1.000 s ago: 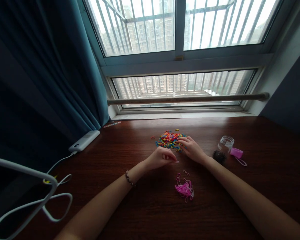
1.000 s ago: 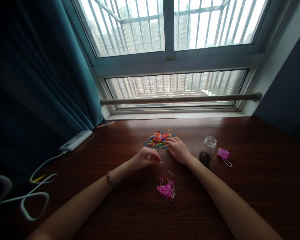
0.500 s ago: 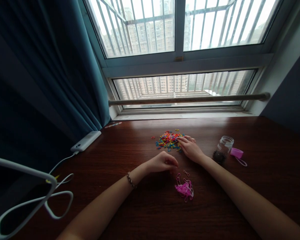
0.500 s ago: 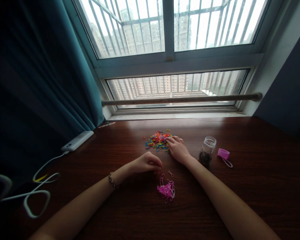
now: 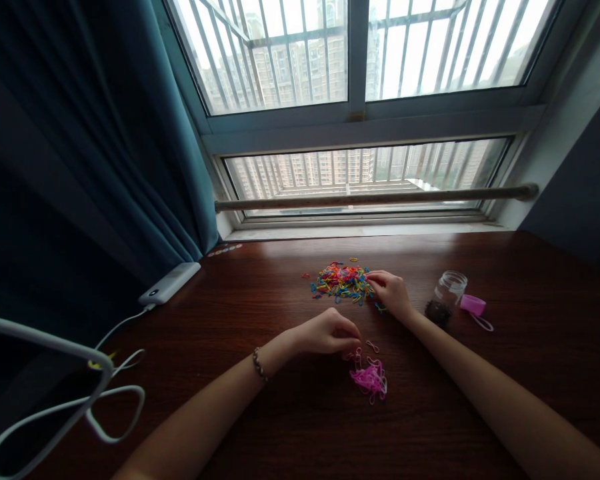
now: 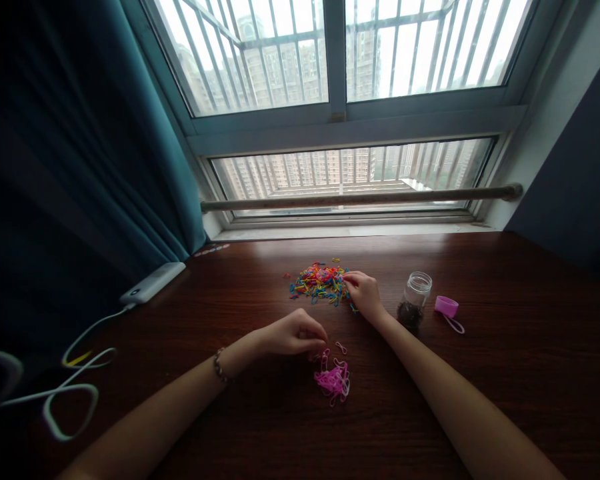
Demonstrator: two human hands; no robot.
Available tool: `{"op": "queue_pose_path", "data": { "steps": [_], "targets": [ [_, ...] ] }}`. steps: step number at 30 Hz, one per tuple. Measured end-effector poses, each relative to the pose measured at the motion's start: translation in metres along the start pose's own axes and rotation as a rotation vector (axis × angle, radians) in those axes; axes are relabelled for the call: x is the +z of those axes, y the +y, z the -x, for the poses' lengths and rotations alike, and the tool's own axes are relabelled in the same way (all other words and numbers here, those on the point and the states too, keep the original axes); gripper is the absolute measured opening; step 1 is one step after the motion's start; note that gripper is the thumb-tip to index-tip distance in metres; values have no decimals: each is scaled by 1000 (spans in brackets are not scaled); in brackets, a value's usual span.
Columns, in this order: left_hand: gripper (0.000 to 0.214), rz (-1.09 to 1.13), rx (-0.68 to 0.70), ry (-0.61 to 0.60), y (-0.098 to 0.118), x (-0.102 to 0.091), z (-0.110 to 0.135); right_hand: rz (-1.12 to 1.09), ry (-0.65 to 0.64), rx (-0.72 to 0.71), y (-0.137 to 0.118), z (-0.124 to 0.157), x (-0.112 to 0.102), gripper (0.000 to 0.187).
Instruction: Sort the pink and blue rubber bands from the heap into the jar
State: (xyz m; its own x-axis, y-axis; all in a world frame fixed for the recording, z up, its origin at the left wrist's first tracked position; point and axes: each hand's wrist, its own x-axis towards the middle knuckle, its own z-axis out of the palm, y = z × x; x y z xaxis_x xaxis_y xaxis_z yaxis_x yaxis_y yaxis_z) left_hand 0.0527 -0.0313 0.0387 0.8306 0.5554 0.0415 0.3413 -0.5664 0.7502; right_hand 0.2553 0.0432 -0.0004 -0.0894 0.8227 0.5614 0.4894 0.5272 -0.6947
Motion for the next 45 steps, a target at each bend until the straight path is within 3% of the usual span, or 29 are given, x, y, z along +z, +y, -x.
{"op": "queue_pose_path", "data": {
  "steps": [3,6,8,10,13,17,19,26,45],
  "targets": [
    [27,-24,-30,121,-5,-5,-2,-69,-3,40,-2,1,1,17],
    [21,-166,-90,402,-25,-22,-7,-202,-35,207,-6,-1,0,22],
    [17,-301,-130,594,-43,-36,-13,-330,-140,326,-10,-3,-5,26],
    [15,-413,-192,717,-59,-50,-20,-474,-341,399,-18,-5,-12,27],
    [13,-532,-269,802,-73,-63,-30,-634,-750,436,-33,-3,-19,27],
    [16,-634,-262,737,-75,-59,-42,-613,-1296,468,-48,5,-17,31],
    [18,-680,-272,693,-73,-51,-46,-566,-1396,468,-51,8,-15,32],
    [19,-795,-309,684,-72,-31,-54,-551,-1277,477,-48,5,-18,32],
    [9,-503,-377,905,-73,-42,-41,-558,-1047,442,-42,7,-10,38]
  ]
}}
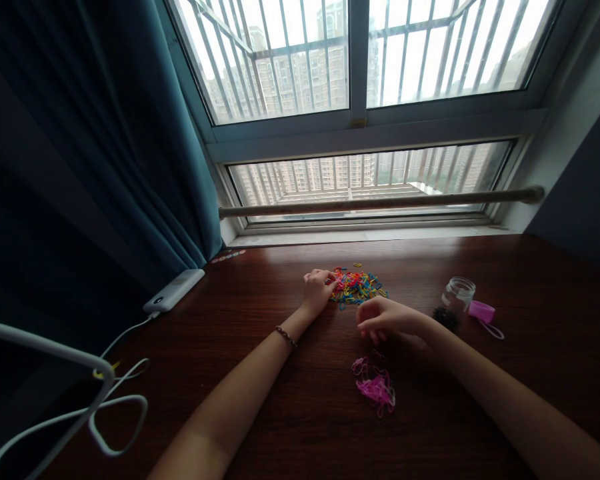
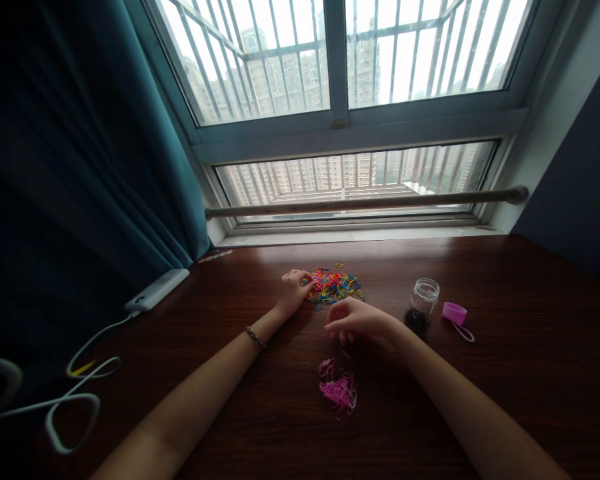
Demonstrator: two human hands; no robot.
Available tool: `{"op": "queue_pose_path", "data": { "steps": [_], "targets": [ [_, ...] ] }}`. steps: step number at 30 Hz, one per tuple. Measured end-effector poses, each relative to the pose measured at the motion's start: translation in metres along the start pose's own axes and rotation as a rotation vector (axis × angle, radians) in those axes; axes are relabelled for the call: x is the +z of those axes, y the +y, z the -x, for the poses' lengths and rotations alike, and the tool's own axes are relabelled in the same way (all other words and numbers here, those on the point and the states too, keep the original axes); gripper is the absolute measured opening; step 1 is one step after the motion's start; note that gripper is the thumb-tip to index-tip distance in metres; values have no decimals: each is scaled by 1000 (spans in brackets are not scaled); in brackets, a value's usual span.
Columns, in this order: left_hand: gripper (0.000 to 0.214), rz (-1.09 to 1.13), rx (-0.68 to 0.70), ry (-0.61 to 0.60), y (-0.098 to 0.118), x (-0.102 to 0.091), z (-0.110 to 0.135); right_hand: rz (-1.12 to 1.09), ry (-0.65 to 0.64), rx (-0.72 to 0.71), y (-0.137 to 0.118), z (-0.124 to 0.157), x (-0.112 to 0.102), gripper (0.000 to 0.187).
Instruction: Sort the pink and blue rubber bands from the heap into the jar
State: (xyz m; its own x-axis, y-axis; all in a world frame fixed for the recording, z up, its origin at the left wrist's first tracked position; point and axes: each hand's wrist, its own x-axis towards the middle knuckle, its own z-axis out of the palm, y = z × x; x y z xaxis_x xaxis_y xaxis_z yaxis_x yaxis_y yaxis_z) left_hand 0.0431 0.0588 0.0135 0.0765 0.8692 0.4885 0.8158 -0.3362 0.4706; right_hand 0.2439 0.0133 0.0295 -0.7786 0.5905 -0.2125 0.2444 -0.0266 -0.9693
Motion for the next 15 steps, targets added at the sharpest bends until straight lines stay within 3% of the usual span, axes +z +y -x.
{"op": "queue_pose_path", "data": {
  "steps": [5,9,12,15],
  "targets": [
    [6,81,13,50,-2,0,0,-24,53,-24,5,-3,-4,38],
    [11,232,-16,23,-2,-5,-5,-36,196,-65,8,-6,-8,37],
    [18,483,-78,-140,7,-17,-9,-14,372,-130,12,-8,-13,35],
    [24,657,-59,-460,23,-33,-6,103,547,-201,14,-10,-20,31]
  ]
}}
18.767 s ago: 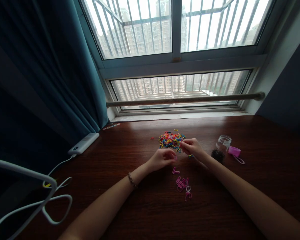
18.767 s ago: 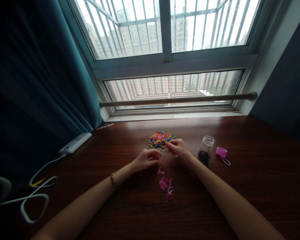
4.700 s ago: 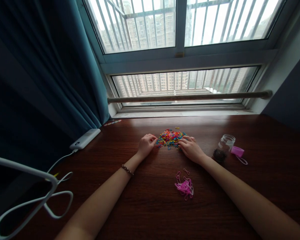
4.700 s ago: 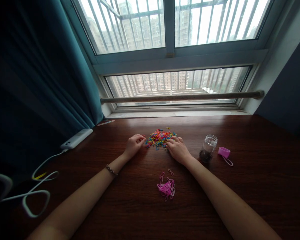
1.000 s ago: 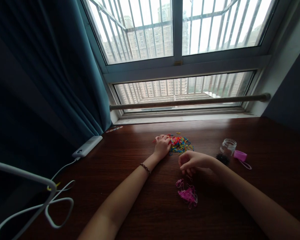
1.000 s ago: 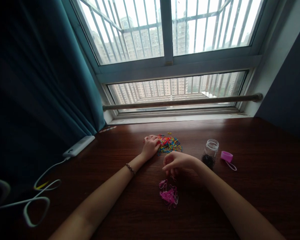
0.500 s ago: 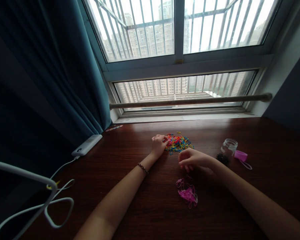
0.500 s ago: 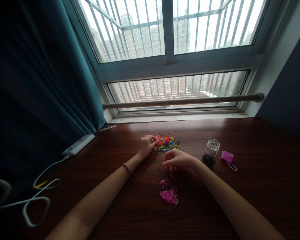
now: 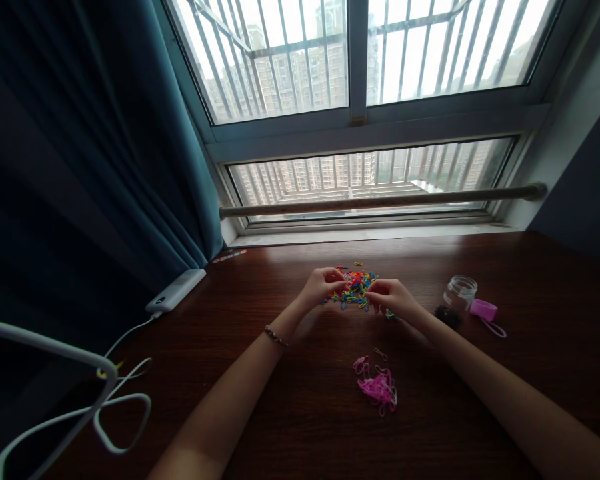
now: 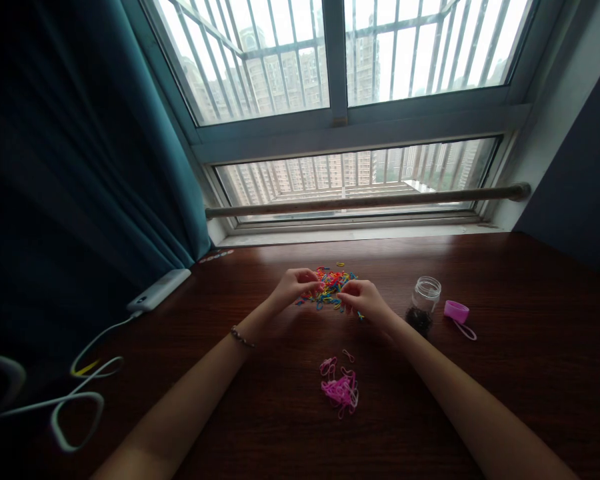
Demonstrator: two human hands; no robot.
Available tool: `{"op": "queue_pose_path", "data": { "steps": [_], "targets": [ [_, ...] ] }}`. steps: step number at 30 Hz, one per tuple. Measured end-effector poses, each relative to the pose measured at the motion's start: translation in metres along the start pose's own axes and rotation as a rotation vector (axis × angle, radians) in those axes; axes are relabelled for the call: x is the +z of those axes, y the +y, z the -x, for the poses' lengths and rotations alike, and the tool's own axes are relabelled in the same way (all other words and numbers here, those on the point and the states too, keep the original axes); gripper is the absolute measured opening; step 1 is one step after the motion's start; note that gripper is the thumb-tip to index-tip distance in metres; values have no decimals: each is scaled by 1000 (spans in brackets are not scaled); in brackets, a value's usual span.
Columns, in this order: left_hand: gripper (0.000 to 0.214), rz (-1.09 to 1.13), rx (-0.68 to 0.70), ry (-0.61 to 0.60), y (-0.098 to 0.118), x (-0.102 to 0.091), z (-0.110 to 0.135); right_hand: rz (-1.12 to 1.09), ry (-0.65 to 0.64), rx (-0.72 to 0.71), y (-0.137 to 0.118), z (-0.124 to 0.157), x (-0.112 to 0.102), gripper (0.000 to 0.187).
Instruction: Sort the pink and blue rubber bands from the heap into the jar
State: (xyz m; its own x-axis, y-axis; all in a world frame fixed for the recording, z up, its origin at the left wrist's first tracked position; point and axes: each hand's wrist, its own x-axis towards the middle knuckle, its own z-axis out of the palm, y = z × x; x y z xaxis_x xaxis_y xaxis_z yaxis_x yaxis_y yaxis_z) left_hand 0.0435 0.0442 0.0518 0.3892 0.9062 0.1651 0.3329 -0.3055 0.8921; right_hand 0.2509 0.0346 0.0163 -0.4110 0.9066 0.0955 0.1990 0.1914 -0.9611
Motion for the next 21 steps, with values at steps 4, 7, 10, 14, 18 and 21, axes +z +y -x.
{"op": "queue_pose_path", "data": {
  "steps": [4,7,10,14,18,21],
  "targets": [
    [23,-29,2,-538,25,14,18,349,184,-224,-3,-11,0,18],
    [16,-121,78,-728,34,33,30,618,164,-386,-7,-22,10,17],
    [14,-142,125,-833,38,45,35,829,88,-441,-6,-31,23,24],
    [16,-138,-4,-860,33,31,28,981,59,-386,6,-34,34,31],
    [19,-232,-93,-548,7,-2,10,967,108,-369,13,-30,33,34],
    [21,-500,-34,-116,-17,-12,1,876,219,-363,16,-30,29,34]
  ]
}}
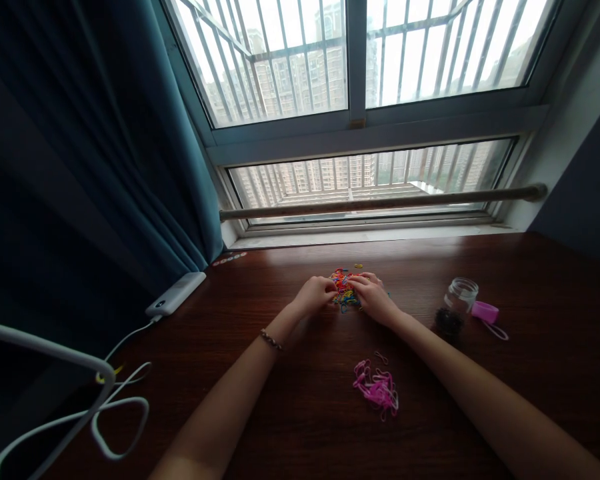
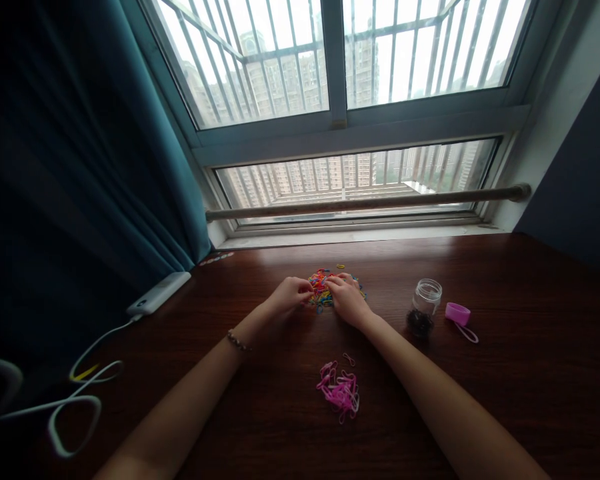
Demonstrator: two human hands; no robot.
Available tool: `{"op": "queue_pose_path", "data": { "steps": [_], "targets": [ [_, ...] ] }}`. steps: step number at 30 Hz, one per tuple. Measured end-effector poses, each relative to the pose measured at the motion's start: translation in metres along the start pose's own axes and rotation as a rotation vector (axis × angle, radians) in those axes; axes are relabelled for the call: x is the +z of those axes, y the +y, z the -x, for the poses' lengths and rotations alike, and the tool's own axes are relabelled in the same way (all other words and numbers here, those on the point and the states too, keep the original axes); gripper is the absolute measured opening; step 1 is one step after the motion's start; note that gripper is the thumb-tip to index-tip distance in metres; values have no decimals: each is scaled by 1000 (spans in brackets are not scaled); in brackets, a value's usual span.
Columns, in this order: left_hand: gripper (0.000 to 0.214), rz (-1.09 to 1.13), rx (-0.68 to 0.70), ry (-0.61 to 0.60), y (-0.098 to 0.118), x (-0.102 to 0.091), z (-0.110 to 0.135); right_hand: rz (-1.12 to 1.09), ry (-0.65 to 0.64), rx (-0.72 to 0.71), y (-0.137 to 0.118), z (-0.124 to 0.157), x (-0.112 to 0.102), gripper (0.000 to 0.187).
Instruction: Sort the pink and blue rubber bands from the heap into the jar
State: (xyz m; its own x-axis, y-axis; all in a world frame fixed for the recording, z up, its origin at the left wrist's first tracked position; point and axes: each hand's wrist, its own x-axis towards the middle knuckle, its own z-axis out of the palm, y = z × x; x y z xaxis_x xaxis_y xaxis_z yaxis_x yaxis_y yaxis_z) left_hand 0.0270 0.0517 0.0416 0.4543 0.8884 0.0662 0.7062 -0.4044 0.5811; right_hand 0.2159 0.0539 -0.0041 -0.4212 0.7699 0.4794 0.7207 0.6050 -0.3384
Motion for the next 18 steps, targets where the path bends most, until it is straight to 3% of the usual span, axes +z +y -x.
{"op": "queue_pose_path", "data": {
  "steps": [2,5,11,18],
  "targets": [
    [19,-172,0,210,-9,8,-3,-82,72,21,3,-1,0,32],
    [19,-338,15,334,-10,22,-4,-236,160,67,5,-3,0,28],
    [19,-501,22,355,-8,36,-6,-357,189,258,0,-5,-7,21],
    [20,-466,29,384,-18,36,-8,-390,163,306,-3,-4,-12,22]
  ]
}}
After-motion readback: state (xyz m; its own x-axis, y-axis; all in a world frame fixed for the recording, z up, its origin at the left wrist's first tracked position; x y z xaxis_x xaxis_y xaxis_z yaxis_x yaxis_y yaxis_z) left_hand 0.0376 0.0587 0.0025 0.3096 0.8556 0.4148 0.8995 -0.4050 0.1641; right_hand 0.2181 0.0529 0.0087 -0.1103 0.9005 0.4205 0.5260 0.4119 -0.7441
